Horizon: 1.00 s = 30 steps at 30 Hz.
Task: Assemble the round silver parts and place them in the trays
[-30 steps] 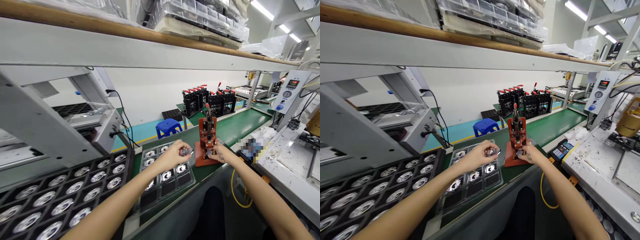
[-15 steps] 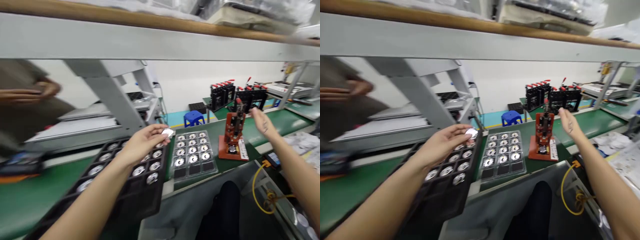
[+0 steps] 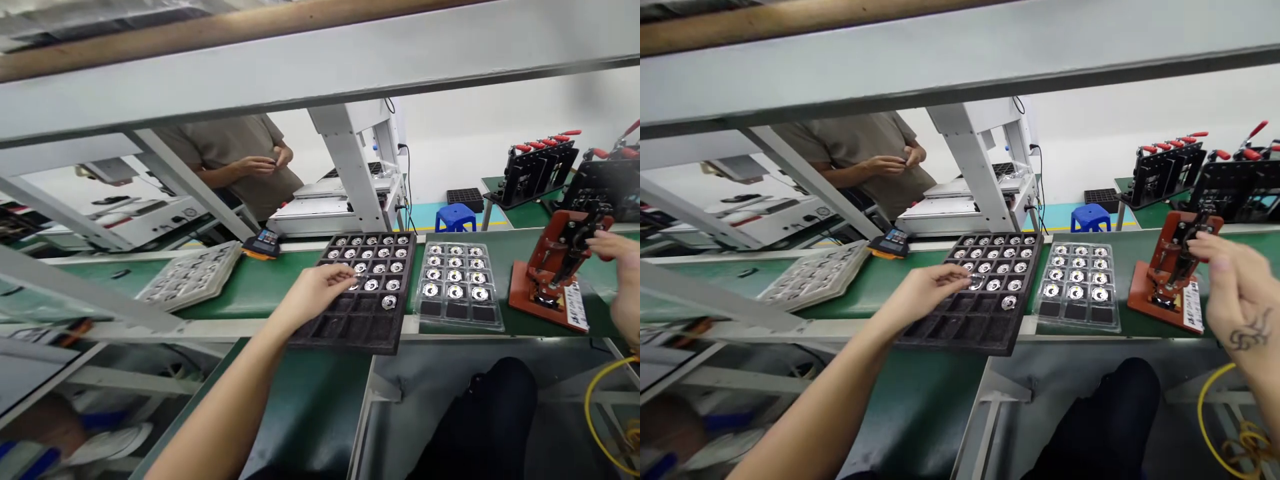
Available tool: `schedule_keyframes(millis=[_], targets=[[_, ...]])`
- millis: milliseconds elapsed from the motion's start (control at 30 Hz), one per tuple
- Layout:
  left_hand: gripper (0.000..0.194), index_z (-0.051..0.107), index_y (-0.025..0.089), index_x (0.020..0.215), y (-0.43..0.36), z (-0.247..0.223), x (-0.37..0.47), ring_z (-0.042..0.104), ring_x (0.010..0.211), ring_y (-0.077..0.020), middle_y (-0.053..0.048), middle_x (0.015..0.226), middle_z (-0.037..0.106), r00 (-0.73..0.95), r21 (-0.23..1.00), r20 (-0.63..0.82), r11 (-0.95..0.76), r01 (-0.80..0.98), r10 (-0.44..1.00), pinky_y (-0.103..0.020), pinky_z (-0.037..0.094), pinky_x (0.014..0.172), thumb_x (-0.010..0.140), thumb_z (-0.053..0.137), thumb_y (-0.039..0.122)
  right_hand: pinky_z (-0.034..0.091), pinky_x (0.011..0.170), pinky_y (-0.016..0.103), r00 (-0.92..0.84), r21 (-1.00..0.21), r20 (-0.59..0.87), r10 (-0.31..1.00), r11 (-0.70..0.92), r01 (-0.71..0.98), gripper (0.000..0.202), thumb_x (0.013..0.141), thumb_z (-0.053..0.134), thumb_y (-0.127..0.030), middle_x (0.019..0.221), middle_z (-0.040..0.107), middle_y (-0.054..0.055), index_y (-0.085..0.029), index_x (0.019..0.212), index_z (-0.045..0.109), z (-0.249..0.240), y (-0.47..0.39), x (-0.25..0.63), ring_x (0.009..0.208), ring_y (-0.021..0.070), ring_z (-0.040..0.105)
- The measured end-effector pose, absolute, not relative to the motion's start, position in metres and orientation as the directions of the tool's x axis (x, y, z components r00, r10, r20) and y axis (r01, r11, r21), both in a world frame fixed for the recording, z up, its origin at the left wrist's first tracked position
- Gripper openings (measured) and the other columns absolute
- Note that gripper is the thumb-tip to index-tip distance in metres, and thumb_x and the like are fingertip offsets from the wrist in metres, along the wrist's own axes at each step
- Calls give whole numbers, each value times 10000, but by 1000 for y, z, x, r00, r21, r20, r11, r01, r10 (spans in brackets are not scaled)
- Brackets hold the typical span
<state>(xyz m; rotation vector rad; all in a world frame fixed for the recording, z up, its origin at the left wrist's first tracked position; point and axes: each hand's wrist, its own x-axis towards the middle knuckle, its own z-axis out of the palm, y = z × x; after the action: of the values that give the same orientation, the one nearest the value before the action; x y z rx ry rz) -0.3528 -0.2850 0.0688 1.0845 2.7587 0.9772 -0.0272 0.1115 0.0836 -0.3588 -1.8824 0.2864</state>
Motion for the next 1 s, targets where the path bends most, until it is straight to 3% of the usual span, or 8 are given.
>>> schedule_keyframes(millis=[133, 300, 400, 500, 700, 867, 1000], targets=[[344, 806, 201, 997, -284, 21, -354, 762, 974, -292, -110, 1058, 837, -699, 431, 117, 599, 676, 705, -381, 571, 926, 956, 571, 449, 450, 1257, 459, -392, -408, 837, 381, 913, 17, 372, 1116, 481, -290, 1399, 739, 132, -169, 1300, 781, 74, 107, -23, 1409, 279, 637], [280, 804, 225, 802, -283, -5, -360, 759, 959, -305, -103, 948, 845, -633, 403, 43, 566, 719, 773, -384, 557, 950, 903, 604, 392, 463, 1262, 450, -452, -470, 734, 507, 859, 202, 456, 1085, 524, -395, 1505, 677, 38, -344, 1523, 641, 59, 99, 30, 1398, 295, 641], [331, 815, 226, 843, -262, 1, -363, 755, 926, -310, -104, 956, 839, -591, 403, 65, 520, 753, 804, -391, 551, 923, 952, 569, 419, 534, 1194, 484, -444, -516, 672, 592, 805, 292, 414, 1066, 531, -434, 1398, 744, 45, -402, 1449, 686, 37, 85, 68, 1307, 329, 699], [337, 823, 220, 965, -203, 7, -354, 740, 1033, -323, -110, 1080, 819, -476, 420, 156, 378, 825, 866, -407, 528, 974, 997, 554, 420, 598, 1084, 523, -443, -593, 588, 677, 733, 333, 322, 1063, 526, -451, 1243, 803, 39, -391, 1290, 746, 19, 71, 89, 1187, 340, 757], [220, 800, 203, 1059, -43, -3, -307, 705, 1085, -300, -129, 1134, 752, -108, 462, 107, 47, 885, 988, -395, 508, 1008, 983, 595, 231, 663, 932, 368, -543, -594, 538, 645, 747, 299, 245, 1049, 587, -393, 1121, 834, 41, -331, 1209, 762, 14, 49, 101, 1027, 266, 809], [222, 744, 197, 914, 14, -11, -308, 681, 913, -268, -62, 953, 679, 22, 453, -7, -17, 891, 1000, -323, 528, 843, 715, 843, 197, 693, 848, 328, -488, -575, 525, 697, 713, 401, 232, 1024, 630, -442, 1095, 848, 33, -343, 1170, 780, 10, 34, 143, 942, 269, 833], [152, 623, 207, 789, 17, 6, -297, 637, 871, -252, -56, 917, 645, 57, 452, 10, -55, 890, 998, -319, 508, 798, 789, 764, 263, 702, 787, 310, -411, -612, 473, 779, 627, 482, 249, 1009, 645, -480, 1092, 853, 34, -347, 1163, 787, 1, 24, 179, 973, 288, 834]])
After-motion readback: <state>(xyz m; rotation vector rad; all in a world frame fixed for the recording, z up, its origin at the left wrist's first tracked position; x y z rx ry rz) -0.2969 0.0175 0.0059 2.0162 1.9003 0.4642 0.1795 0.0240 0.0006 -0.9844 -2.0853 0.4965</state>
